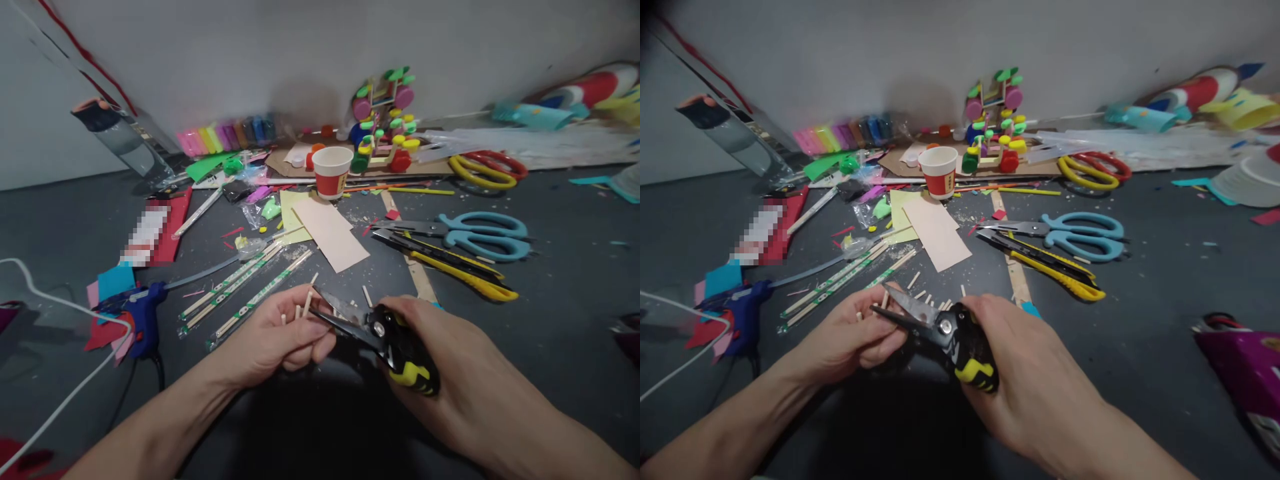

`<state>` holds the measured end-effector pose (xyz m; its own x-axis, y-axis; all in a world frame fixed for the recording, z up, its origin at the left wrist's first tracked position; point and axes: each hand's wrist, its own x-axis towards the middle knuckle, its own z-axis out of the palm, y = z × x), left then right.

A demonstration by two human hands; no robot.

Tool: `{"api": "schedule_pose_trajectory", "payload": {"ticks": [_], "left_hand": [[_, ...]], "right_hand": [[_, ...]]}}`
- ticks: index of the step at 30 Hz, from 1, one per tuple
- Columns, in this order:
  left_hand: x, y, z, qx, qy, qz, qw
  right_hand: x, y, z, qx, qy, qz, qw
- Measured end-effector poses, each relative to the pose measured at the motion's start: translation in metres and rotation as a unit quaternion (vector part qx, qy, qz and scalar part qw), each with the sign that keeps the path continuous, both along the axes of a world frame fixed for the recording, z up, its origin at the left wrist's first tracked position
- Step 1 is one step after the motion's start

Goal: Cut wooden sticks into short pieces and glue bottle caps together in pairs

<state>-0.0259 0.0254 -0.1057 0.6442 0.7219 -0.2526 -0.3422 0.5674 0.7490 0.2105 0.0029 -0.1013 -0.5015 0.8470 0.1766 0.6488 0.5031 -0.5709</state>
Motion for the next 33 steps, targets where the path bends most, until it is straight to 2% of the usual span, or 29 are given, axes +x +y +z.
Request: {"api": "schedule_pose_trajectory", "payload": {"ticks": [5, 9, 16, 21, 28, 33], "left_hand": [[0.003, 0.0, -0.002, -0.04, -0.016, 0.046, 0.998], [0.004, 0.0, -0.004, -0.069, 0.014, 0.075, 0.995], [0.004, -0.004, -0.006, -0.064, 0.038, 0.06, 0.995], [0.008, -0.005, -0.002, -0.075, 0.011, 0.056, 0.996], [0.01, -0.005, 0.004, -0.091, 0.045, 0.046, 0.994], [0.012, -0.004, 0.006, -0.099, 0.047, 0.032, 0.993]], "right_hand": [[0.0, -0.001, 0.001, -0.013, -0.002, 0.002, 1.0], [0.0, -0.004, 0.001, 0.002, -0.002, -0.002, 1.0], [0.001, -0.008, 0.002, 0.006, -0.008, -0.002, 1.0], [0.002, -0.009, 0.003, -0.014, 0.003, 0.005, 1.0], [0.002, -0.008, 0.003, -0.038, 0.007, 0.016, 0.999], [0.004, -0.01, 0.005, -0.015, -0.006, 0.028, 0.999]]}}
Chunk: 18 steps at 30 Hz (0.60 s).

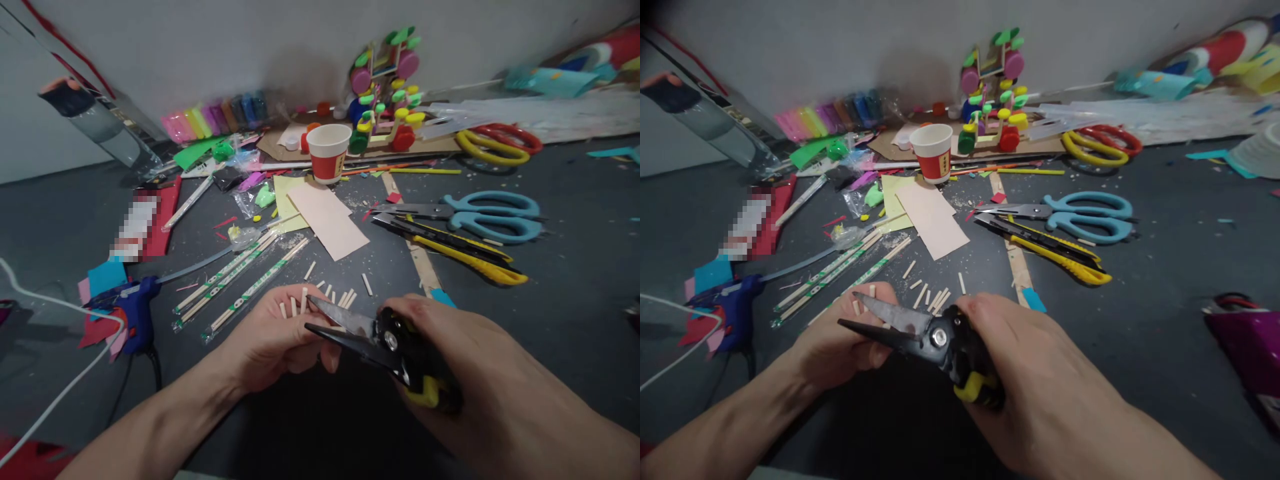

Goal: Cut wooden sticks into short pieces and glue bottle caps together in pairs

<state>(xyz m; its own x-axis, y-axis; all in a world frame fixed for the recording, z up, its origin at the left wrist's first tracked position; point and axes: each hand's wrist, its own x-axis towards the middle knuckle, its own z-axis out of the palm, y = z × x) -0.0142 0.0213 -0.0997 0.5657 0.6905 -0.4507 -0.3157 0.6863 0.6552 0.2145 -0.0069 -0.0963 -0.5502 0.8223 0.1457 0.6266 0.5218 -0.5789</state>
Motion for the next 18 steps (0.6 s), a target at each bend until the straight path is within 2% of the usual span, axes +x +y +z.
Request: {"api": "schedule_pose_trajectory", "payload": {"ticks": [4, 11, 18], "left_hand": [[0.0, -0.0008, -0.0009, 0.004, -0.005, 0.002, 1.0], [-0.0033, -0.0007, -0.0021, 0.044, -0.053, -0.011, 0.998], [-0.0053, -0.0009, -0.0032, 0.069, -0.028, -0.003, 0.997]], "right_hand": [[0.003, -0.0003, -0.0014, 0.044, -0.008, 0.0, 0.999], [0.0036, 0.0061, 0.0038, 0.009, 0.036, -0.038, 0.999], [0.0036, 0.005, 0.0005, -0.007, 0.028, -0.015, 0.999]]}}
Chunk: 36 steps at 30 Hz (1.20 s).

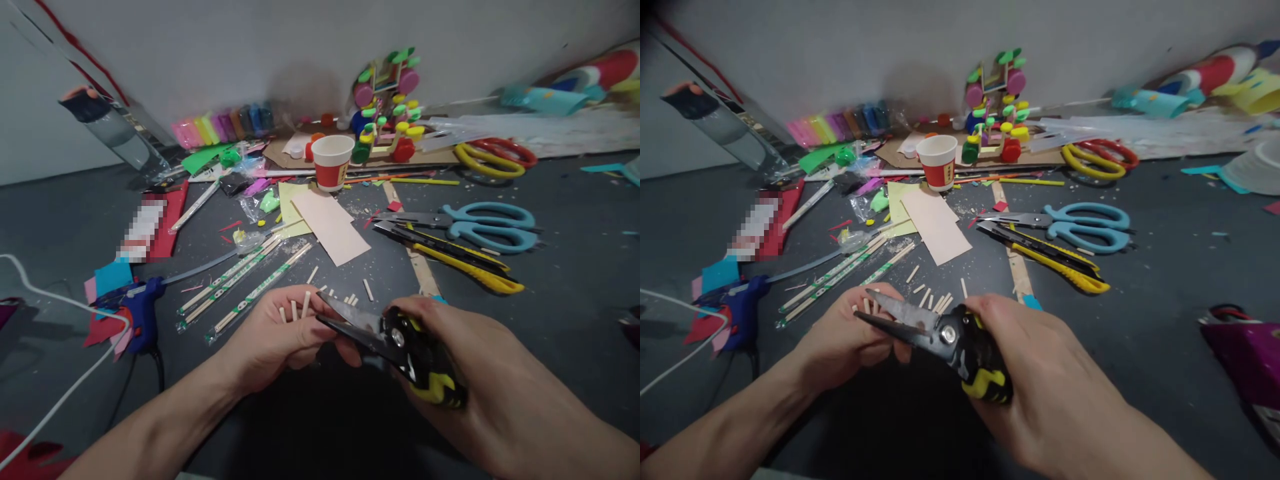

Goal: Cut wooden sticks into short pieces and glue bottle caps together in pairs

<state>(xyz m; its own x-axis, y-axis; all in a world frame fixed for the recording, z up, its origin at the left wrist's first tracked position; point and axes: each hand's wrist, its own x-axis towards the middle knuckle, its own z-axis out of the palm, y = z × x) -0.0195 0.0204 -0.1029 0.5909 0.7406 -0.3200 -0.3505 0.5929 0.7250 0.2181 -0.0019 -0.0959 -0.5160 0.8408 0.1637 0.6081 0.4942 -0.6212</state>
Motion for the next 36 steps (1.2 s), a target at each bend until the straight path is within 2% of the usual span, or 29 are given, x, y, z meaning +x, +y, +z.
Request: {"api": "schedule_pose_trajectory", "payload": {"ticks": [7, 10, 15, 21, 28, 36], "left_hand": [[0.0022, -0.0008, 0.0036, 0.039, 0.059, -0.006, 0.997], [0.0025, -0.0006, 0.0024, 0.039, 0.045, 0.018, 0.998], [0.0013, -0.0015, 0.002, -0.003, 0.022, 0.067, 0.998], [0.0006, -0.0038, -0.001, 0.0, -0.001, 0.047, 0.999], [0.0019, -0.0039, 0.0035, 0.004, 0.032, 0.057, 0.998], [-0.0032, -0.0033, 0.0024, 0.034, 0.028, 0.017, 0.999]], "right_hand": [[0.0, 0.0011, -0.0003, 0.02, -0.023, 0.002, 1.0], [0.0006, 0.0016, 0.0009, 0.013, -0.016, -0.012, 1.0], [0.0018, 0.0023, 0.0014, 0.012, -0.013, -0.002, 1.0], [0.0008, 0.0014, 0.0011, 0.03, -0.027, 0.017, 0.999], [0.0006, 0.0018, 0.0005, 0.038, -0.034, 0.017, 0.999], [0.0031, 0.003, 0.0021, 0.048, -0.044, 0.032, 0.997]]}}
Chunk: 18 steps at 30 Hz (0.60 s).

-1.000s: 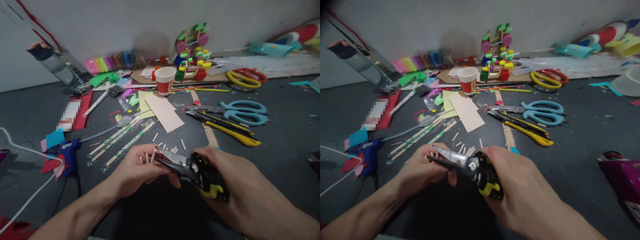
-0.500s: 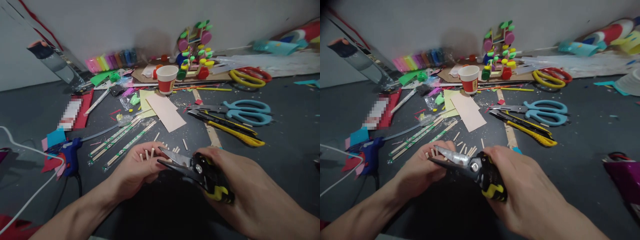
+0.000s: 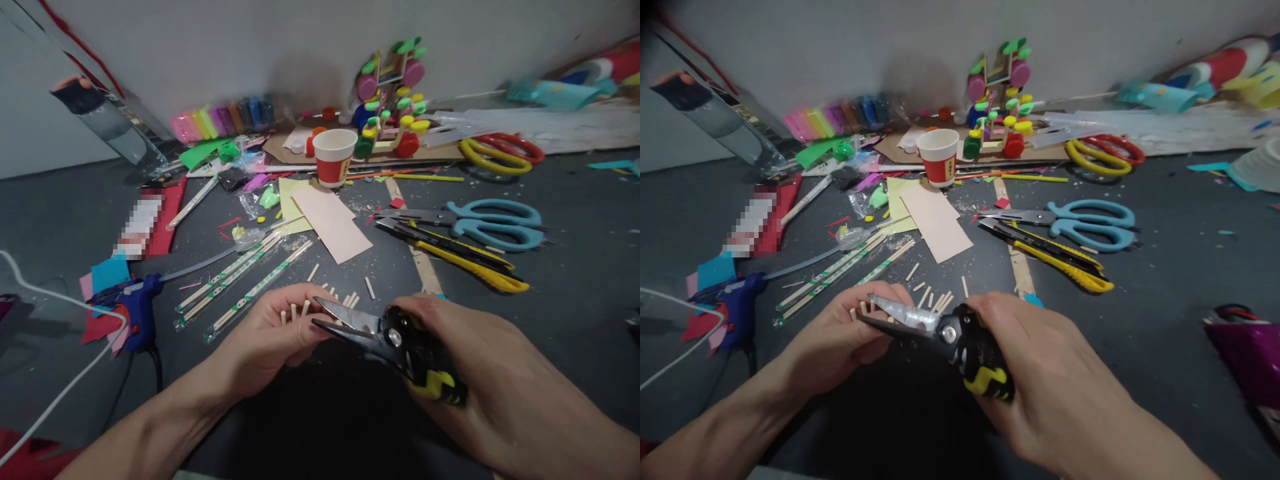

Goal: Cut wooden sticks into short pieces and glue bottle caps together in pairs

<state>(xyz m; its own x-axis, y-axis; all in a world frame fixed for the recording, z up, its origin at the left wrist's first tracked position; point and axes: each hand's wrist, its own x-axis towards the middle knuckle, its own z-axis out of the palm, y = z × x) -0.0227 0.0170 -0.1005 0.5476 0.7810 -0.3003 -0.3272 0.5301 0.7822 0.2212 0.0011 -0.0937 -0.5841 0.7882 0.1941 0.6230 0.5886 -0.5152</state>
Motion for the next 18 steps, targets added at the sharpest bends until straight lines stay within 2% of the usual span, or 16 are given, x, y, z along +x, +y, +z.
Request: {"api": "schedule_pose_trajectory", "payload": {"ticks": [11, 18], "left_hand": [[-0.0013, 0.0021, 0.0043, -0.048, -0.045, -0.005, 0.998], [-0.0003, 0.0045, 0.0003, -0.055, -0.051, 0.011, 0.997]], "right_hand": [[-0.0006, 0.0008, 0.0004, -0.028, 0.012, -0.013, 0.999], [0.0008, -0.0008, -0.0001, -0.019, 0.015, -0.01, 1.0]]}}
